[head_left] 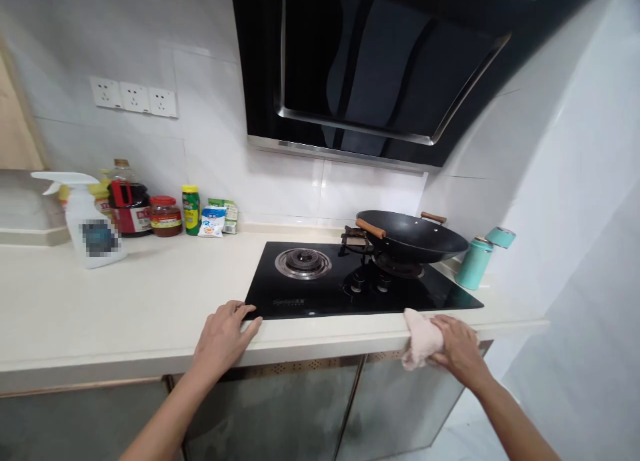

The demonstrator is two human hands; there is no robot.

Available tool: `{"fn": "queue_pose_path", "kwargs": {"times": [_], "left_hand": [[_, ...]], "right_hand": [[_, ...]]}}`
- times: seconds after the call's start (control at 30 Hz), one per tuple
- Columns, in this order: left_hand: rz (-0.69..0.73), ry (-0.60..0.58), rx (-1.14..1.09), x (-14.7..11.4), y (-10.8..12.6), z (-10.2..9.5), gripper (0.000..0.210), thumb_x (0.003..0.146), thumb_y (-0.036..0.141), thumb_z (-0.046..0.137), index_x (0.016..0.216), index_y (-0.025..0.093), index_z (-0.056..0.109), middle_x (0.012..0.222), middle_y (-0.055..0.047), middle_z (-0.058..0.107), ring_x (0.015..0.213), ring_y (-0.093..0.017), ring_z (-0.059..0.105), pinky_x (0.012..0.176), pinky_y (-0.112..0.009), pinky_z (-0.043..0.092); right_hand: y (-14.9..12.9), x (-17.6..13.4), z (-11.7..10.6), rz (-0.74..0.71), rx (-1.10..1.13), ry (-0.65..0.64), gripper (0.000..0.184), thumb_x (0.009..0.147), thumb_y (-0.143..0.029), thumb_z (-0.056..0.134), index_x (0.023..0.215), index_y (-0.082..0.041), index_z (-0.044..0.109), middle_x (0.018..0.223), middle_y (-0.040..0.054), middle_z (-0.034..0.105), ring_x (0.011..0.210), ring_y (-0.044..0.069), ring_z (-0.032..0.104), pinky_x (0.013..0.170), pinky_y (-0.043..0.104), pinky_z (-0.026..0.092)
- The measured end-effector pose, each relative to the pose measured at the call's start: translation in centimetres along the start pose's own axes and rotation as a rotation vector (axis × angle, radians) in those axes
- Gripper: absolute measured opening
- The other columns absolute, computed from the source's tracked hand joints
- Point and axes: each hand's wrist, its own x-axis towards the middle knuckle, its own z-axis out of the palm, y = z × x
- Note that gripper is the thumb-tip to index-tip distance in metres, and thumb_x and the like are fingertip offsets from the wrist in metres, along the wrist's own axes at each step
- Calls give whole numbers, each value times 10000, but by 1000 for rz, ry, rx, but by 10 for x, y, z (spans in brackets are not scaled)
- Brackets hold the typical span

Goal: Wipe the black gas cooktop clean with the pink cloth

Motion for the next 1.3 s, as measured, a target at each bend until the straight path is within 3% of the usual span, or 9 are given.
{"fn": "queue_pose_path", "kwargs": {"times": [0.13, 0.23, 0.33, 0.6, 0.73, 0.83, 0.97, 1.1, 1.3], "left_hand": [[12, 43, 43, -2, 2, 5, 382, 937, 426, 477, 1134, 198, 713, 1127, -100, 669, 1056, -277, 623, 905, -411, 473], [10, 56, 79, -1, 5, 8, 358, 935, 406, 498, 1134, 203, 714, 1130, -98, 659, 1050, -270, 617, 894, -400, 466], [10, 55, 103, 0, 9, 7, 351, 934, 414, 498, 1132, 220, 712, 1146, -98, 657, 1057, -277, 610, 873, -401, 460], [-20, 49, 67, -2, 12, 1, 355, 926, 449, 516, 1121, 232, 717, 1179, -95, 668, 1090, -282, 607, 898, -412, 449], [-29, 33, 29, -4, 8, -1, 327, 953, 413, 480, 1107, 253, 721, 1210, -76, 677, 1116, -264, 609, 903, -399, 447], [-23, 29, 3, -4, 6, -3, 332, 949, 430, 484, 1111, 259, 718, 1224, -70, 679, 1127, -266, 611, 905, -404, 447], [-18, 27, -9, -5, 6, -4, 342, 929, 443, 489, 1105, 259, 719, 1221, -67, 679, 1136, -279, 612, 902, -410, 453], [-28, 10, -12, -4, 8, -4, 357, 925, 442, 471, 1103, 258, 720, 1216, -66, 681, 1120, -275, 615, 912, -411, 454], [-40, 6, 16, -2, 9, -2, 381, 932, 456, 452, 1123, 251, 712, 1230, -68, 670, 1116, -286, 614, 902, -422, 456]], "right_hand": [[45, -2, 1, 132, -77, -36, 654, 629, -296, 687, 1262, -222, 543, 1310, 149, 577, 1247, 353, 502, 1065, 487, 320], [24, 1, -3, 147, -112, -32, 691, 597, -276, 703, 1258, -173, 532, 1291, 178, 570, 1227, 370, 498, 1062, 499, 318], [-44, 9, -17, 28, -50, -27, 671, 625, -347, 754, 1241, -189, 540, 1277, 172, 577, 1177, 370, 508, 1036, 508, 326], [-324, 63, -52, -382, 193, -28, 646, 685, -659, 769, 1103, -203, 585, 1066, 106, 601, 947, 292, 499, 885, 477, 405], [-384, 75, -52, -524, 239, 22, 684, 756, -709, 686, 1157, -169, 561, 1040, 95, 581, 909, 266, 483, 823, 439, 413], [-371, 73, -45, -588, 283, 49, 717, 735, -670, 740, 1223, -183, 543, 1091, 91, 585, 924, 253, 488, 834, 417, 397], [-316, 64, -42, -537, 323, 57, 616, 783, -632, 718, 1223, -231, 562, 1095, 69, 597, 950, 250, 498, 846, 395, 367], [-241, 54, -38, -368, 329, 70, 444, 902, -608, 555, 1087, -209, 618, 1046, 77, 617, 938, 245, 508, 849, 386, 349], [-104, 34, -14, -80, 197, 92, 742, 886, -792, 260, 1074, -192, 654, 981, 119, 645, 892, 281, 538, 820, 413, 358]]}}
